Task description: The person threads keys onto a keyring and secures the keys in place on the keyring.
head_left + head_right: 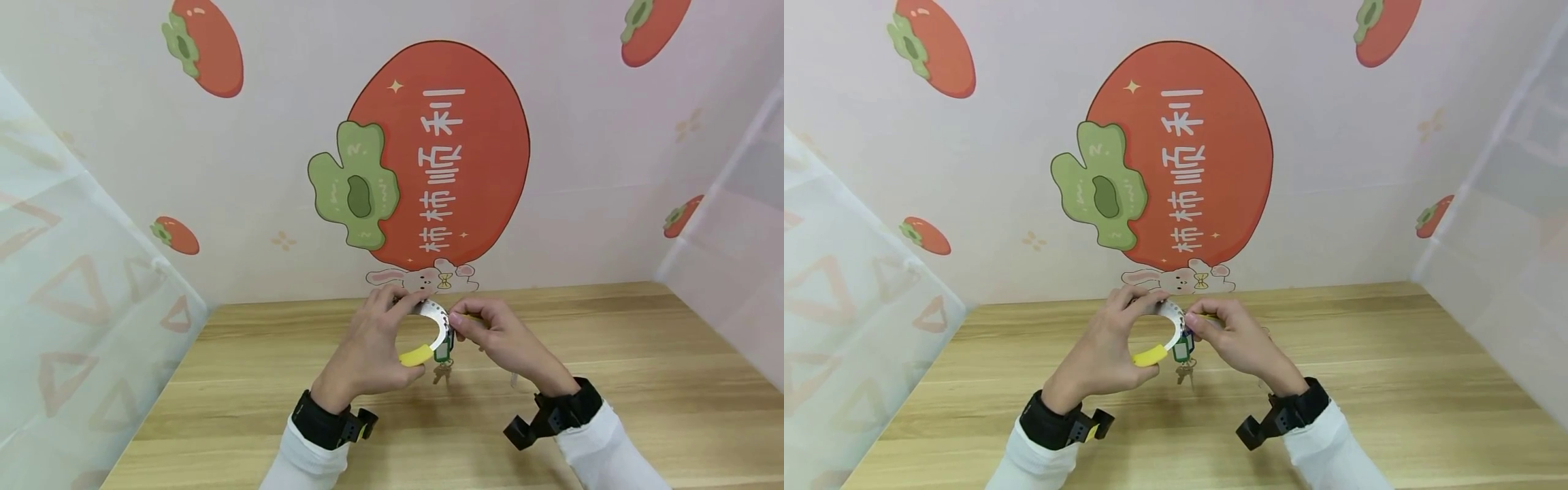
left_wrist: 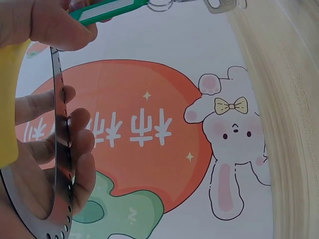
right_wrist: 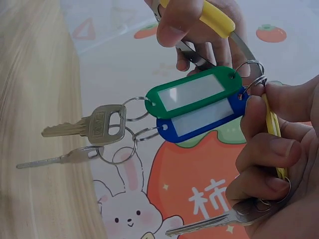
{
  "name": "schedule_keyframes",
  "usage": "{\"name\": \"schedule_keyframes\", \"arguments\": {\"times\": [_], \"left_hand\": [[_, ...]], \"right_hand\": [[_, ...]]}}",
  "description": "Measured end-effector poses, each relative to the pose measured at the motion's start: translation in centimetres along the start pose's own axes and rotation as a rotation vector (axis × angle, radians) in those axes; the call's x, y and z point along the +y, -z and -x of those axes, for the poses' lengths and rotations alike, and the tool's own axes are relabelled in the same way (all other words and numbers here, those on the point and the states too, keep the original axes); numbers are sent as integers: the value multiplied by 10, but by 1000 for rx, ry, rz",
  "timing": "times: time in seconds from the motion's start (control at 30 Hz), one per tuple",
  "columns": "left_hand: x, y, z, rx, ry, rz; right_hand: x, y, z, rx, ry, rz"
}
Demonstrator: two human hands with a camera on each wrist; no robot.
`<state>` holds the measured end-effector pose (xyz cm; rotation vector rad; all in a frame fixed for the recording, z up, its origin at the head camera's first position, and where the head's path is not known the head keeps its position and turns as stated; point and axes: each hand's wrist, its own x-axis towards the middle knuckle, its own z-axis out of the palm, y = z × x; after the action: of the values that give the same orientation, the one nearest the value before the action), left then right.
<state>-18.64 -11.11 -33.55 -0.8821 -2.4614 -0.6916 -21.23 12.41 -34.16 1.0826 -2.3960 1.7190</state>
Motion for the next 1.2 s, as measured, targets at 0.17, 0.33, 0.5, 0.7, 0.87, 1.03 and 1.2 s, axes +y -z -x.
{"name": "schedule_keyframes", "arguments": {"times": [0.17,0.33,0.5,0.7,0.87,1.03,1.2], "left_hand": [[0,-1,0,11,-17,-65],[1,-2,0,23,-27,-135],[0,-2,0,18,-21,-145],[-1,-1,0,0,-6,-37],[-1,1,0,-11,0,54],[-1,2,1,-19,3,105],[-1,4,1,-32,-1,143]], "right_hand": [[0,-1,0,5,-33,22],[-1,-2,-1,9,-65,29],[0,-2,-1,17,-83,37],[-2,1,1,6,-73,36],[-2,3,3,-9,-14,10],[-1,6,4,-36,33,-13],[2,9,4,-76,65,-37]]}}
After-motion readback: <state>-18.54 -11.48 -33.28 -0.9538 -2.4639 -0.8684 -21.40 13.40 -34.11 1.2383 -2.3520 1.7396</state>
